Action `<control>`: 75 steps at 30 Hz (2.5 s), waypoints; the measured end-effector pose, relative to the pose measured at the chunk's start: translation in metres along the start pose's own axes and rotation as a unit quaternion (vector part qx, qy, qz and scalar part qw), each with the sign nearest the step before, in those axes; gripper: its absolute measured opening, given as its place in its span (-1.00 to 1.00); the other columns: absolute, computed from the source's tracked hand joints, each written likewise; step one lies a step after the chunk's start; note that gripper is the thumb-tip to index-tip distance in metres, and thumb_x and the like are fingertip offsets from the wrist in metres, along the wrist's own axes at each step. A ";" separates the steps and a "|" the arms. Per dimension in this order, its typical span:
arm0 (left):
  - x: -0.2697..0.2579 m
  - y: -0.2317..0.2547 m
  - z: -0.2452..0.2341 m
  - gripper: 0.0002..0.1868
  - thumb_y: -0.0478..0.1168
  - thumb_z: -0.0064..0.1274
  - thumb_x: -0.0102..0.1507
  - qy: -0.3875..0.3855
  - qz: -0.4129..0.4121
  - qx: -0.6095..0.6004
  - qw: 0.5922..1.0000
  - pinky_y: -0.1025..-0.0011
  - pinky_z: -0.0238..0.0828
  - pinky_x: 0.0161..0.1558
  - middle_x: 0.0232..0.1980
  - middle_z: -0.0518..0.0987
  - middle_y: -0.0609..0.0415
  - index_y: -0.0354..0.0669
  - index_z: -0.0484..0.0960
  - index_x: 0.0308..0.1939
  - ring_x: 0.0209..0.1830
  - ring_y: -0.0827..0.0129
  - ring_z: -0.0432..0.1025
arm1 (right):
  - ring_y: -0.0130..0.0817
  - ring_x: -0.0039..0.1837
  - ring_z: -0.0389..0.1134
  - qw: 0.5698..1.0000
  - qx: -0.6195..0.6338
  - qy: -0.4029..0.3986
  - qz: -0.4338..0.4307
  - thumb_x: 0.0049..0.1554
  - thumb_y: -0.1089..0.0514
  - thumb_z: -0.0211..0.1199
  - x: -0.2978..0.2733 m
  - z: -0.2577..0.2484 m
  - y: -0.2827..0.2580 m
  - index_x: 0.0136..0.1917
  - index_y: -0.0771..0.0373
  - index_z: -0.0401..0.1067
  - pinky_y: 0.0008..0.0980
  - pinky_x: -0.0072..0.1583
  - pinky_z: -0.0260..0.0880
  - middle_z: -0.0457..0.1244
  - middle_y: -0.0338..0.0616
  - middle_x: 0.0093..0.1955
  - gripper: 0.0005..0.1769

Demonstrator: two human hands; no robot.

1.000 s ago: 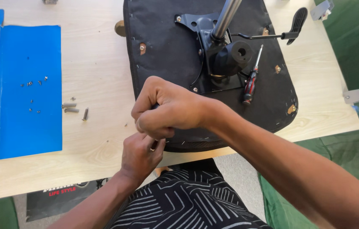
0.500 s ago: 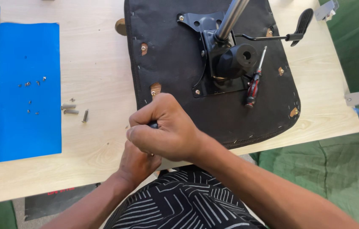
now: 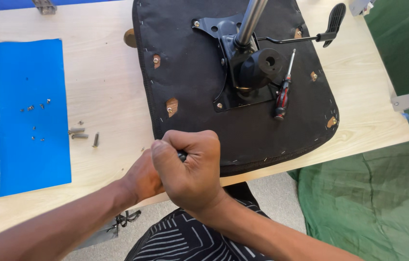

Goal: The person uses a screwdriver to tighten screws on the underside of an overturned chair seat, securing the metal base and gas lift mechanism to the seat frame.

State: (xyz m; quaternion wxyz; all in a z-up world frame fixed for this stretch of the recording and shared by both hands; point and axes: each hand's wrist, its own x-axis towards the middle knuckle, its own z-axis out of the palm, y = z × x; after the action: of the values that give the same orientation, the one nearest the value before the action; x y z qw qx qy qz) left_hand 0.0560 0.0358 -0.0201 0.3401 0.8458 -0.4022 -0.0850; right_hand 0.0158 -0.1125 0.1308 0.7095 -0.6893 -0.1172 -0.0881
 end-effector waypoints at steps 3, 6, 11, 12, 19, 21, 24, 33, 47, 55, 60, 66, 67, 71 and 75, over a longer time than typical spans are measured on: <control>0.005 0.002 -0.010 -0.78 -0.16 0.25 0.07 -0.026 -0.001 -0.012 1.000 0.16 0.43 -0.24 -0.34 0.56 0.02 -0.14 0.54 -0.37 -0.24 0.10 0.48 | -0.71 -0.52 0.02 0.998 -0.004 0.056 -0.013 0.22 0.25 0.10 0.001 0.011 0.003 -0.53 0.28 0.23 -0.54 -0.46 -0.07 0.04 -0.42 -0.59 -0.53; 0.005 0.009 -0.015 -0.76 -0.19 0.25 0.07 0.020 0.031 -0.028 0.999 0.16 0.45 -0.26 -0.29 0.55 -0.02 -0.18 0.54 -0.31 -0.22 0.06 0.48 | -0.67 -0.41 0.05 0.997 0.014 0.079 -0.021 0.28 0.28 0.09 -0.011 0.013 -0.001 -0.44 0.33 0.26 -0.50 -0.35 -0.03 0.10 -0.36 -0.50 -0.57; -0.008 0.032 -0.003 -0.76 -0.20 0.26 0.11 0.180 0.048 -0.026 0.982 0.20 0.49 -0.17 -0.26 0.56 -0.01 -0.17 0.53 -0.25 -0.22 0.11 0.50 | -0.68 -0.40 0.07 0.996 0.005 0.085 0.011 0.24 0.27 0.11 -0.008 0.011 0.002 -0.46 0.35 0.27 -0.53 -0.34 0.02 0.13 -0.33 -0.50 -0.58; -0.009 0.035 0.001 -0.77 -0.24 0.23 0.12 0.182 0.027 -0.010 0.983 0.19 0.49 -0.16 -0.26 0.56 -0.03 -0.20 0.53 -0.23 -0.22 0.09 0.50 | -0.68 -0.39 0.07 0.996 0.028 0.083 0.032 0.25 0.27 0.13 -0.004 0.010 0.003 -0.46 0.36 0.27 -0.53 -0.33 0.02 0.14 -0.32 -0.50 -0.58; -0.014 0.043 0.009 -0.74 -0.26 0.13 0.19 0.221 -0.083 -0.133 0.962 0.27 0.53 -0.18 -0.19 0.61 -0.06 -0.28 0.51 -0.09 -0.23 0.12 0.58 | -0.67 -0.43 0.15 0.931 -0.040 -0.362 0.019 0.19 0.18 0.24 0.044 -0.044 -0.024 -0.47 0.34 0.35 -0.54 -0.38 0.07 0.19 -0.32 -0.53 -0.59; -0.013 0.044 0.007 -0.70 -0.21 0.18 0.17 0.209 -0.101 -0.147 0.961 0.27 0.52 -0.22 -0.21 0.62 -0.07 -0.32 0.52 -0.12 -0.26 0.12 0.58 | -0.67 -0.45 0.17 0.880 -0.074 -0.468 0.026 0.17 0.16 0.27 0.057 -0.054 -0.031 -0.48 0.34 0.37 -0.54 -0.39 0.08 0.20 -0.32 -0.53 -0.59; -0.009 0.043 0.005 -0.78 -0.17 0.27 0.09 0.168 -0.083 -0.048 0.981 0.24 0.52 -0.24 -0.30 0.63 -0.06 -0.27 0.63 -0.38 -0.30 0.12 0.58 | -0.67 -0.47 0.21 0.833 -0.082 -0.543 0.061 0.14 0.12 0.33 0.068 -0.050 -0.033 -0.49 0.33 0.41 -0.55 -0.42 0.10 0.22 -0.33 -0.55 -0.58; -0.011 0.035 0.012 -0.83 -0.27 0.18 0.11 0.113 -0.179 -0.085 0.974 0.33 0.58 -0.15 -0.29 0.67 0.01 -0.30 0.63 -0.28 -0.29 0.27 0.60 | -0.66 -0.51 0.01 0.891 0.000 -0.442 0.107 0.17 0.19 0.24 0.058 -0.036 -0.011 -0.48 0.34 0.46 -0.50 -0.43 0.00 0.13 -0.37 -0.58 -0.60; -0.013 0.027 0.009 -0.83 -0.30 0.15 0.09 0.168 -0.036 -0.040 0.984 0.18 0.49 -0.18 -0.24 0.61 -0.07 -0.24 0.59 -0.25 -0.21 0.05 0.53 | -0.69 -0.49 0.02 0.993 0.010 -0.114 -0.006 0.21 0.29 0.18 0.019 -0.008 -0.005 -0.54 0.33 0.30 -0.50 -0.42 -0.07 0.08 -0.34 -0.59 -0.53; 0.001 0.032 -0.006 -0.85 -0.35 0.16 0.10 0.135 -0.001 0.009 0.991 0.13 0.46 -0.18 -0.27 0.59 -0.08 -0.25 0.59 -0.25 -0.24 0.02 0.51 | -0.60 -0.44 0.14 0.990 0.032 -0.133 0.028 0.23 0.27 0.18 0.016 -0.036 -0.009 -0.44 0.37 0.39 -0.49 -0.34 0.13 0.20 -0.24 -0.50 -0.60; 0.057 0.040 -0.008 -0.86 -0.26 0.19 0.25 0.228 -0.031 -0.032 0.973 0.22 0.47 -0.23 -0.28 0.61 -0.03 -0.25 0.70 -0.16 -0.32 0.16 0.53 | -0.26 -0.29 0.24 0.990 0.134 0.032 0.008 0.24 0.19 0.02 0.049 -0.100 -0.014 -0.36 0.31 0.29 -0.28 -0.12 0.32 0.18 -0.05 -0.37 -0.66; 0.120 0.036 -0.002 -0.89 -0.27 0.22 0.20 0.289 -0.096 -0.080 0.949 0.28 0.47 -0.19 -0.27 0.65 0.03 -0.18 0.78 -0.23 -0.32 0.18 0.58 | -0.23 -0.13 0.15 0.982 0.171 0.084 0.007 0.04 0.32 -0.04 0.089 -0.135 0.004 -0.30 0.29 0.20 -0.20 0.05 0.32 0.09 -0.06 -0.25 -0.92; 0.124 0.037 0.001 -0.88 -0.27 0.21 0.20 0.293 -0.102 -0.091 0.946 0.29 0.48 -0.19 -0.26 0.65 0.04 -0.18 0.77 -0.22 -0.32 0.20 0.58 | -0.24 -0.14 0.14 0.983 0.159 0.088 0.009 0.02 0.33 -0.04 0.092 -0.136 0.007 -0.30 0.29 0.19 -0.22 0.04 0.31 0.09 -0.06 -0.26 -0.94; 0.130 0.039 0.011 -0.87 -0.25 0.24 0.17 0.314 -0.112 -0.050 0.941 0.27 0.47 -0.18 -0.30 0.63 0.05 -0.18 0.77 -0.23 -0.31 0.18 0.57 | -0.25 -0.16 0.13 0.985 0.147 0.093 0.003 -0.01 0.35 -0.06 0.099 -0.136 0.015 -0.31 0.30 0.19 -0.22 0.02 0.30 0.09 -0.07 -0.26 -0.95; 0.135 0.038 0.016 -0.87 -0.24 0.24 0.19 0.320 -0.138 -0.044 0.936 0.24 0.45 -0.21 -0.29 0.63 0.06 -0.19 0.76 -0.23 -0.32 0.17 0.57 | -0.27 -0.22 0.12 0.986 0.146 0.075 0.012 -0.05 0.36 -0.07 0.104 -0.139 0.018 -0.34 0.30 0.19 -0.24 -0.03 0.29 0.08 -0.07 -0.30 -0.94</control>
State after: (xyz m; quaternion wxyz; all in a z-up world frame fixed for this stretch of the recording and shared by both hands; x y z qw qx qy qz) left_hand 0.1152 -0.0891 0.0104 0.4729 0.8595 -0.1473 0.1264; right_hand 0.1272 -0.2465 0.1405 0.8101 -0.5713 -0.0670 -0.1135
